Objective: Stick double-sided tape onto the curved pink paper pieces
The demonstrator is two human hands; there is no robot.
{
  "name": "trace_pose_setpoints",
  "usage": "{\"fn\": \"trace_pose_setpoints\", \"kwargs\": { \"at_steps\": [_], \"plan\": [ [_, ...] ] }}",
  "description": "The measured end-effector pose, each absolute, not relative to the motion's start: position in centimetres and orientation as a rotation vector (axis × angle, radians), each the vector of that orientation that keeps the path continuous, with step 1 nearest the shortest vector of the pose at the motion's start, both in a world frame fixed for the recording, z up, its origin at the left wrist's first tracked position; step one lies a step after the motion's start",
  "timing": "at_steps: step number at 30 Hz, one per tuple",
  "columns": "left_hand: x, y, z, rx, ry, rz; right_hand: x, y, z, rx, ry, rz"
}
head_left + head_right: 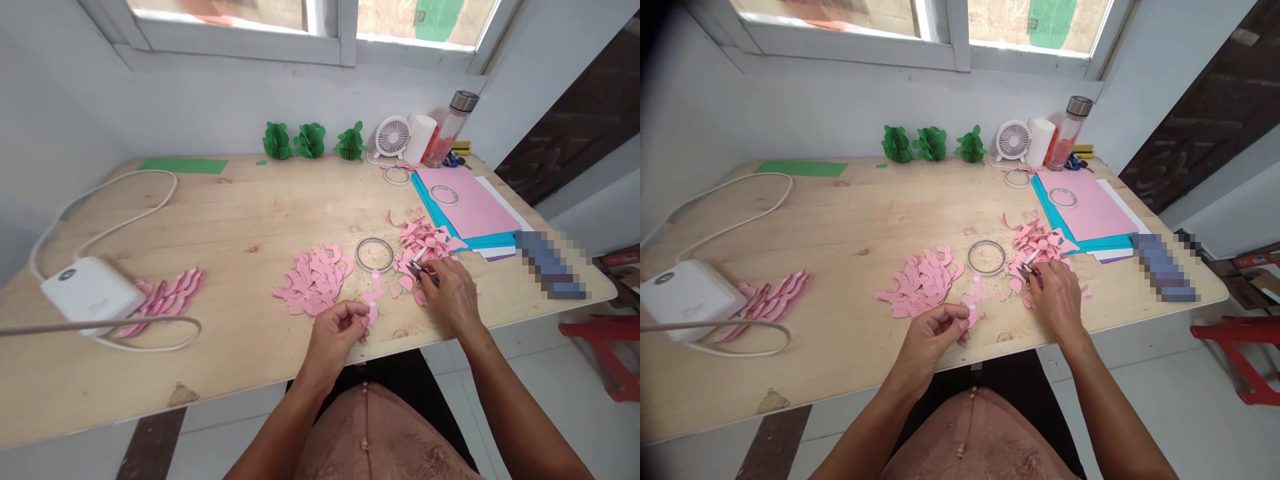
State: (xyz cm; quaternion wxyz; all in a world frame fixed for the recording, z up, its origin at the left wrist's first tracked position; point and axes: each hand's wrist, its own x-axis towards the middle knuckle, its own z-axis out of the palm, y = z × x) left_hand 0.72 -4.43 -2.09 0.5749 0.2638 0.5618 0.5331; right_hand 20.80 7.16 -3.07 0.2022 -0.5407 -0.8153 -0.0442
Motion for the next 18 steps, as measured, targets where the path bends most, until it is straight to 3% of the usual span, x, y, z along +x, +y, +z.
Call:
{"fn": "trace_pose_setpoints", "kwargs": {
  "at_steps": [18],
  "plan": [
    [0.68, -4.61, -2.16, 0.624, 1.319, 1.247, 20.36, 7.3, -3.21, -1.563, -2.241, -0.023]
  ]
}}
